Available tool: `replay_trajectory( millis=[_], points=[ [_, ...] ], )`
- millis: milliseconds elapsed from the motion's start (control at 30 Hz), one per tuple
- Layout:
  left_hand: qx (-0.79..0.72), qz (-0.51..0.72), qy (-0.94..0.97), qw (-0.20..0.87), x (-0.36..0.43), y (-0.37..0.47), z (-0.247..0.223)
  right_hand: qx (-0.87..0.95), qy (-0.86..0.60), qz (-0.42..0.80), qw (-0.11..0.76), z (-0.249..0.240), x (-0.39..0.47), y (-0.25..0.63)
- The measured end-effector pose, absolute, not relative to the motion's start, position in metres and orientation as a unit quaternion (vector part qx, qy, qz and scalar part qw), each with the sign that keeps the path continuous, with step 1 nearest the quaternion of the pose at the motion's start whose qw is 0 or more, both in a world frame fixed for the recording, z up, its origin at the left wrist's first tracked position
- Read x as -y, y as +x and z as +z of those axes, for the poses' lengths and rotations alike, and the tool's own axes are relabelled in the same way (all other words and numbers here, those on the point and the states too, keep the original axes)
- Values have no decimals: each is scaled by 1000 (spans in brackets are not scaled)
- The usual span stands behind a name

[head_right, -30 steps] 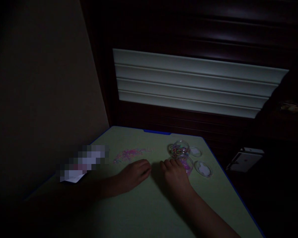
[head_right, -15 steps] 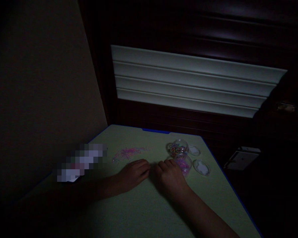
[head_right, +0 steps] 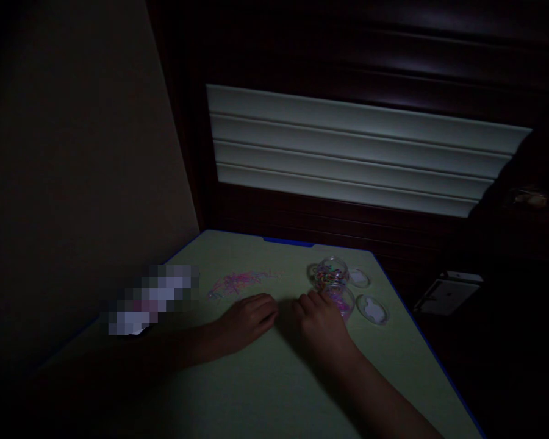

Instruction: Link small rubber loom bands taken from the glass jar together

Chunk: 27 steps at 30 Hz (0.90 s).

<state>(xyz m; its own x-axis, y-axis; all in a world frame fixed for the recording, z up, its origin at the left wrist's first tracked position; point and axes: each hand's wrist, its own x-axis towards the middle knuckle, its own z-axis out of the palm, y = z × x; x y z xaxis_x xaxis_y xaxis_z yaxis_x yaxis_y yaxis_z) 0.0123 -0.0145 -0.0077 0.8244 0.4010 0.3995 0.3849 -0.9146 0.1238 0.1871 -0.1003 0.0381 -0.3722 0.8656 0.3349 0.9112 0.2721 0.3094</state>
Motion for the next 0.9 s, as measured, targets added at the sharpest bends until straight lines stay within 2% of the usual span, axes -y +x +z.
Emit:
replay_trajectory(
  millis=[167, 333, 900],
  points=[
    [-195, 206, 959, 17, 14, 11, -6, 699, -652, -294, 15, 55, 110, 197],
    [-201, 201, 959, 13, 14, 10, -6, 617, -725, -305, 2, 64, 116, 206],
    [-192, 204, 960, -9, 12, 11, -8, 608, -736, -296, -8, 59, 112, 207]
  ],
)
